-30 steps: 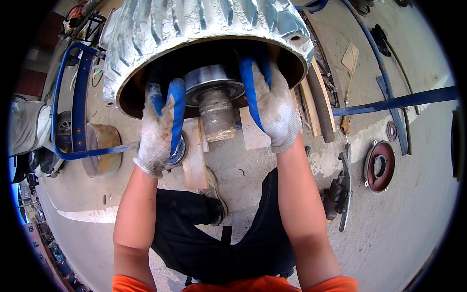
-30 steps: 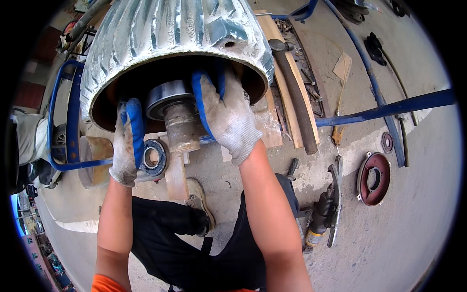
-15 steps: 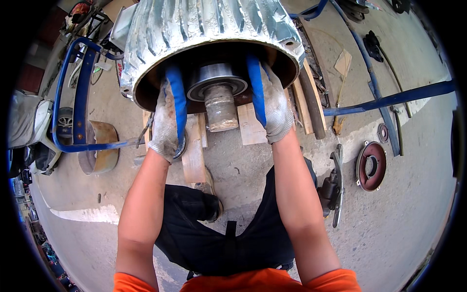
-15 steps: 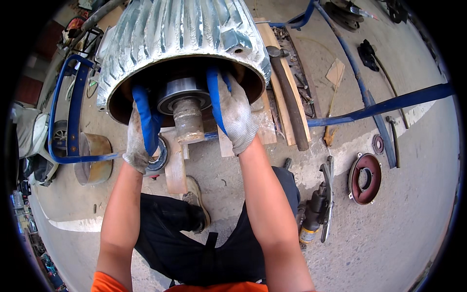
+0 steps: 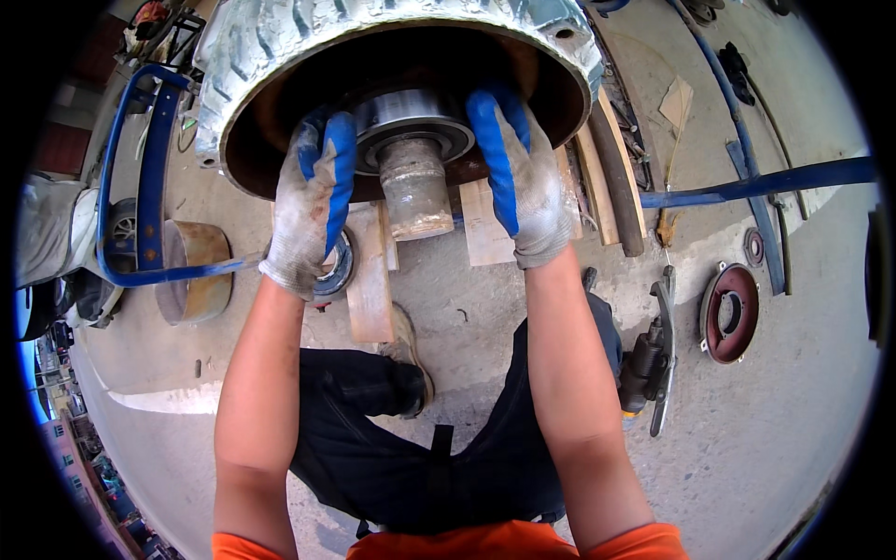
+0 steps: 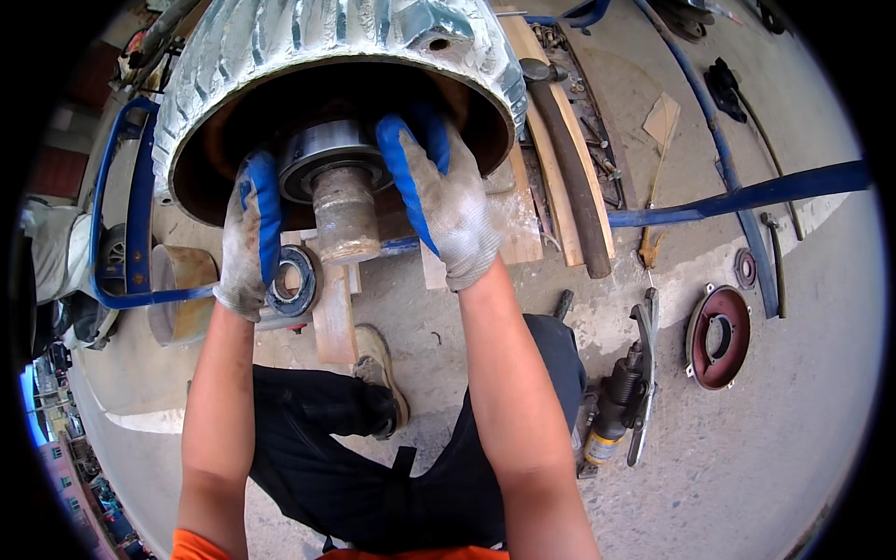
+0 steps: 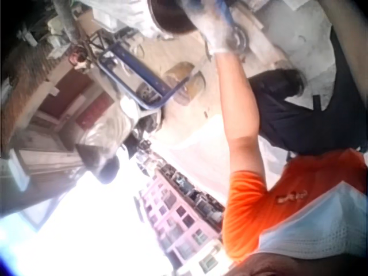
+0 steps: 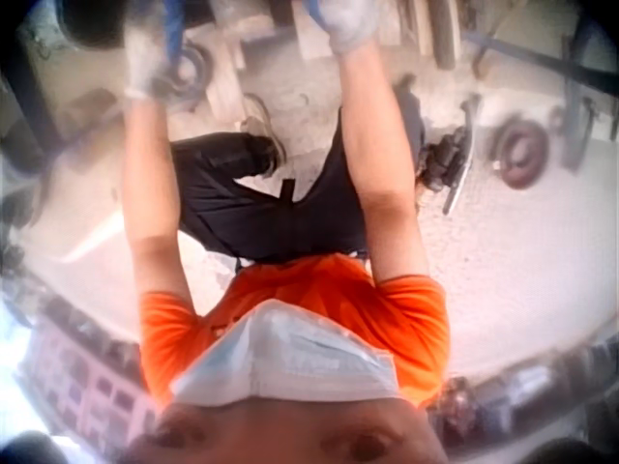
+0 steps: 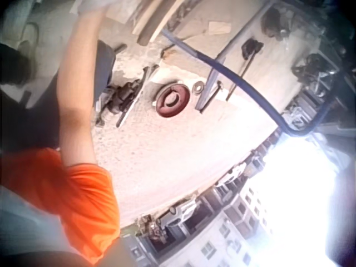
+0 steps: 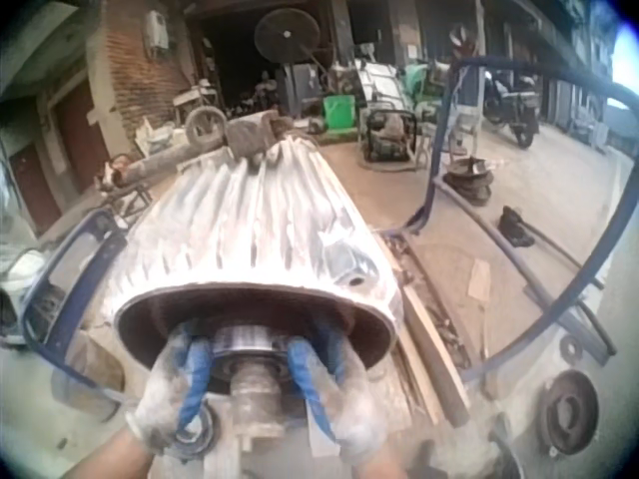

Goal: The person cleans a circular metal part with a cloth, then places it onto a large motor mounted on a wooden stand. They use a hammer to tap the part into place and continue to adjust and secure it with their hands.

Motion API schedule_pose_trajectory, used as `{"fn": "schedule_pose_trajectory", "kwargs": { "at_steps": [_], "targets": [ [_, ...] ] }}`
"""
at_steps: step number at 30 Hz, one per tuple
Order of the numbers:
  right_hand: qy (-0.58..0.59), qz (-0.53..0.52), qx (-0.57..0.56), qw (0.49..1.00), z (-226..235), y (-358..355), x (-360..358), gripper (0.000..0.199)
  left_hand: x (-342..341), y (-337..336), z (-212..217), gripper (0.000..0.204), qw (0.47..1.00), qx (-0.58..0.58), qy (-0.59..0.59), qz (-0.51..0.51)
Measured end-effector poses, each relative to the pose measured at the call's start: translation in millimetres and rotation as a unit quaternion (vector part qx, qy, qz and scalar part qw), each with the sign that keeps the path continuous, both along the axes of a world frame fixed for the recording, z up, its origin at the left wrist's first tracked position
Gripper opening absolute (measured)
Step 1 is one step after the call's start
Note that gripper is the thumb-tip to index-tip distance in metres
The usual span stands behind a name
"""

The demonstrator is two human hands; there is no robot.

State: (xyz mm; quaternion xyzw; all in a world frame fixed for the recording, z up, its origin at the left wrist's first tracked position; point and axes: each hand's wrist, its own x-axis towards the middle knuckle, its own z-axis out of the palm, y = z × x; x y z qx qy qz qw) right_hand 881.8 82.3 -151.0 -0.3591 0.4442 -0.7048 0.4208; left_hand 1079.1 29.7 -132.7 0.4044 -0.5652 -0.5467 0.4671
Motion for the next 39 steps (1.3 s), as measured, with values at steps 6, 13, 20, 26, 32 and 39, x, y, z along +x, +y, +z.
{"fn": "schedule_pose_trajectory", "kwargs": {
  "at_steps": [6, 13, 20, 26, 32, 39],
  "targets": [
    [0.066, 0.033, -0.042, 0.996, -24.1, -2.0, 3.1, 0.074, -20.7, 10.7, 22.5, 0.063, 0.990, -0.059, -0.126, -0.030],
    [-0.073, 0.047, -0.037, 0.996, -3.7, 1.5, 5.8, 0.051, -6.3, -6.0, 10.3, 0.063, 0.997, 0.070, 0.026, 0.001],
    [0.000, -0.052, -0.055, 0.997, -8.0, -10.1, 15.2, 0.039, 6.0, -15.7, -5.7, 0.060, 0.998, 0.033, 0.039, -0.036],
    [0.030, -0.091, -0.085, 0.992, -2.7, -9.9, 27.5, 0.042, -7.3, -13.0, -2.0, 0.058, 0.993, 0.007, 0.087, -0.084],
    [0.072, -0.114, -0.013, 0.991, 6.0, -8.3, 33.9, 0.042, -5.8, -7.8, 10.7, 0.054, 0.999, 0.013, 0.029, -0.042],
    [0.407, -0.190, -0.105, 0.887, -29.2, -7.7, 15.3, 0.061, -19.0, -5.2, 1.5, 0.037, 0.999, 0.006, 0.014, 0.041]
  ]
}}
